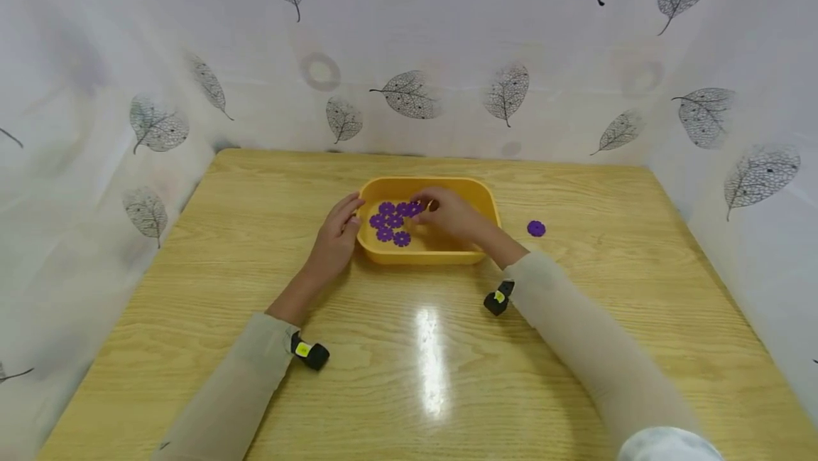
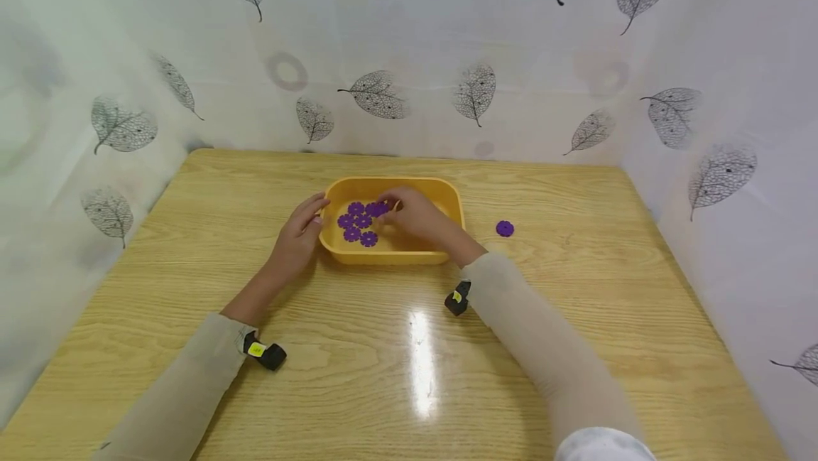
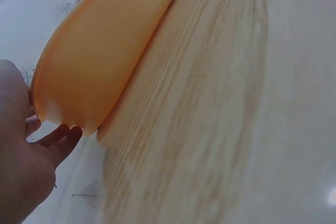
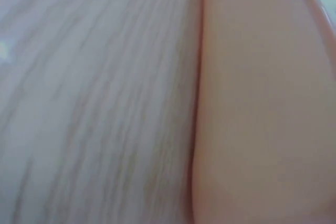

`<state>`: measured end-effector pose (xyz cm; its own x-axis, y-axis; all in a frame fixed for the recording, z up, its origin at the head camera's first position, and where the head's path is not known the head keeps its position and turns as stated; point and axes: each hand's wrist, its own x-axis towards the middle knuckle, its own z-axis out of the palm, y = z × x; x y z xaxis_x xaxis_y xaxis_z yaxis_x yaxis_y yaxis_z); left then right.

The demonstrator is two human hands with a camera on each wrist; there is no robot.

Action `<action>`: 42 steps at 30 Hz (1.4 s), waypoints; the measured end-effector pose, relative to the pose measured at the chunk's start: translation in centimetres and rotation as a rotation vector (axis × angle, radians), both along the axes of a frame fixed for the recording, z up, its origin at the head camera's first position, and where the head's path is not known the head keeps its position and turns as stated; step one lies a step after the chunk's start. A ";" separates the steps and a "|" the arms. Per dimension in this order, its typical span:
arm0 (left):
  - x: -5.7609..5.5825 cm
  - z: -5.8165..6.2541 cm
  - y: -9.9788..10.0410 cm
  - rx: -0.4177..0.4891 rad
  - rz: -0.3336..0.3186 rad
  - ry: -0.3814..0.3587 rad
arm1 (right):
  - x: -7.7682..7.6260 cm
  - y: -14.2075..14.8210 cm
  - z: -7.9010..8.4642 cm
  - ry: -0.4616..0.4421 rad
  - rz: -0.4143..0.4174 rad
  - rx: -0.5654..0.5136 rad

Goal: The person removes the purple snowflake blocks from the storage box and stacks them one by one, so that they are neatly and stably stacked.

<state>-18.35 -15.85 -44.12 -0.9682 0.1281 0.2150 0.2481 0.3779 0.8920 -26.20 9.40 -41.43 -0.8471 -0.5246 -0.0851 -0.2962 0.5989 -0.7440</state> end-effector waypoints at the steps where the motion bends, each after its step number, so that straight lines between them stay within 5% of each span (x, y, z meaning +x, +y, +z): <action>1: 0.0 0.0 0.0 -0.002 -0.001 -0.001 | 0.0 0.1 0.1 0.009 -0.004 -0.011; 24: -0.2 -0.2 0.0 0.037 -0.008 -0.019 | 1.8 4.9 2.7 0.091 -0.199 -0.170; 31: 0.4 1.2 0.3 0.029 -0.016 -0.057 | 2.2 7.7 3.7 0.171 -0.310 -0.211; 36: -0.2 -0.1 0.0 0.024 -0.013 -0.032 | 2.5 10.5 4.1 0.191 -0.375 -0.206; 42: -0.2 -0.2 -0.1 0.012 -0.010 -0.025 | 3.0 13.5 3.0 0.170 -0.413 -0.134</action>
